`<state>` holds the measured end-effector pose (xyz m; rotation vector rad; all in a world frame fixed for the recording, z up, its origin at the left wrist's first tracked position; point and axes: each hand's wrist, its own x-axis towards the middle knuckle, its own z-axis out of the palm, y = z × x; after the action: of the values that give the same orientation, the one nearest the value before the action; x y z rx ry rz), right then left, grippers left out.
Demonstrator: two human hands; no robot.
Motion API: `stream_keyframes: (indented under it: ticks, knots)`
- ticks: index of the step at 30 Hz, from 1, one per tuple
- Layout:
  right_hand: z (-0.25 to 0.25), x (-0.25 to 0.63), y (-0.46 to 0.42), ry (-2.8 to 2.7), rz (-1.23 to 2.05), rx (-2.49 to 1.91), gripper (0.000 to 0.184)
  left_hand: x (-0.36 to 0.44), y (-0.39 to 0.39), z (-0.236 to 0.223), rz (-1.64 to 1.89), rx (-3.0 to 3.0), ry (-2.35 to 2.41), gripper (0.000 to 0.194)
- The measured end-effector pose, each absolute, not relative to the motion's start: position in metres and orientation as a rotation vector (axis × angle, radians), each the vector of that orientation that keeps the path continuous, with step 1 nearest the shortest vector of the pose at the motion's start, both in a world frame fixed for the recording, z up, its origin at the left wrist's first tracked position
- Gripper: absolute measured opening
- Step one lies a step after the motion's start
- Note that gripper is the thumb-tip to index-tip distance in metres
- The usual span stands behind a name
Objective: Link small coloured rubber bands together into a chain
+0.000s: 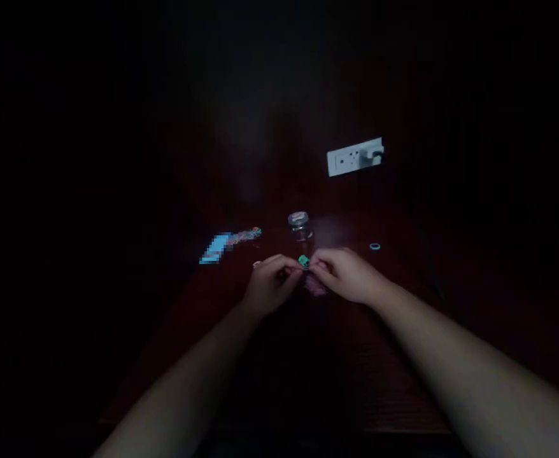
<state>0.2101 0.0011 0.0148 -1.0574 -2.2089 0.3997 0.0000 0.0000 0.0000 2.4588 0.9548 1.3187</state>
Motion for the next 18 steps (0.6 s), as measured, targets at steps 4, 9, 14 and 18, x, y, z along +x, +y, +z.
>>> stream_keyframes:
  ticks: [4, 9, 14, 18]
  knots:
    - [0.015, 0.211, 0.001, -2.221, 0.413, -1.07, 0.023, -0.003, 0.0, -0.002, 1.34, 2.442, 0.993, 0.006]
    - [0.015, 0.216, 0.003, -2.238, 0.452, -1.052, 0.02, 0.003, -0.003, 0.002, 1.308, 2.453, 1.0, 0.007]
    - [0.016, 0.223, 0.004, -2.246, 0.467, -1.021, 0.019, 0.01, -0.005, 0.006, 1.277, 2.457, 1.055, 0.006]
    - [0.02, 0.225, 0.004, -2.182, 0.411, -0.995, 0.02, 0.009, -0.006, 0.007, 1.275, 2.402, 1.047, 0.007]
